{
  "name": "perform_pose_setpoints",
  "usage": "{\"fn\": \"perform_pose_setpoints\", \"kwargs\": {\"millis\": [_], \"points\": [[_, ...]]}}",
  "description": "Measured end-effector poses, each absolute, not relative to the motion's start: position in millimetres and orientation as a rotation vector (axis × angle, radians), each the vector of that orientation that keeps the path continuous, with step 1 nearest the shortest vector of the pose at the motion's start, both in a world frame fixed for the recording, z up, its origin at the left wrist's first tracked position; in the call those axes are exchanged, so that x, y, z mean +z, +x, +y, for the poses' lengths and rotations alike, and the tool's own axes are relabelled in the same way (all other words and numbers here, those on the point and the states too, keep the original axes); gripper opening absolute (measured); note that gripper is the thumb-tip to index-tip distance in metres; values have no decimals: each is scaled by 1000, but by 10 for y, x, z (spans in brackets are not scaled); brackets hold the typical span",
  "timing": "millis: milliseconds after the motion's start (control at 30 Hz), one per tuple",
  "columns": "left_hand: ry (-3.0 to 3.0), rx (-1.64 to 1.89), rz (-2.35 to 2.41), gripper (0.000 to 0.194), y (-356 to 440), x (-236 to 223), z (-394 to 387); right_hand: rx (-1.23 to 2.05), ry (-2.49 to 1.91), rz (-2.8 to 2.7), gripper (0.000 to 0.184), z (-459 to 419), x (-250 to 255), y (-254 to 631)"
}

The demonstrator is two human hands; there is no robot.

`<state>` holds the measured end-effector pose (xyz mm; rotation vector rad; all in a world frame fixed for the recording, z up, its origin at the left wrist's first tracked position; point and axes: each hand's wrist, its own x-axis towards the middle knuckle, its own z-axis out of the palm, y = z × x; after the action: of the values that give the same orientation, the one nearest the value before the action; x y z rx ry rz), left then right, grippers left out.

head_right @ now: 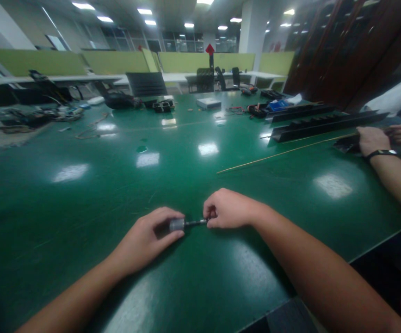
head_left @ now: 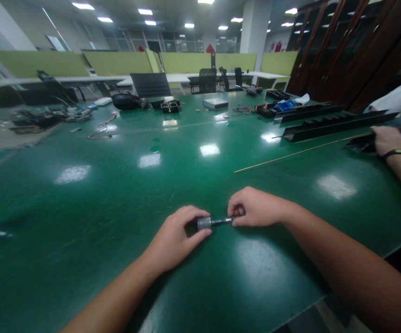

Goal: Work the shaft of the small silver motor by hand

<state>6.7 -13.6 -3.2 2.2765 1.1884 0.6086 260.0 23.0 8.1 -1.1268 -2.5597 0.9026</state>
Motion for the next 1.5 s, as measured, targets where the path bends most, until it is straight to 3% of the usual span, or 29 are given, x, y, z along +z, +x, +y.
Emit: {"fn": "perform_pose_setpoints", "kwargs": {"millis": [533,800,1500], "points": [[2282,616,1193,22,60,-53,-130,1026,-1149,-2529,15,243,105,2613],[2239,665,1225,25,71,-78,-124,736,-1004,-2460,15,132,-61,2251],[2267,608,1169,20,67,-68,-114,733,-974,-2455,16,129,-54,2292]]}}
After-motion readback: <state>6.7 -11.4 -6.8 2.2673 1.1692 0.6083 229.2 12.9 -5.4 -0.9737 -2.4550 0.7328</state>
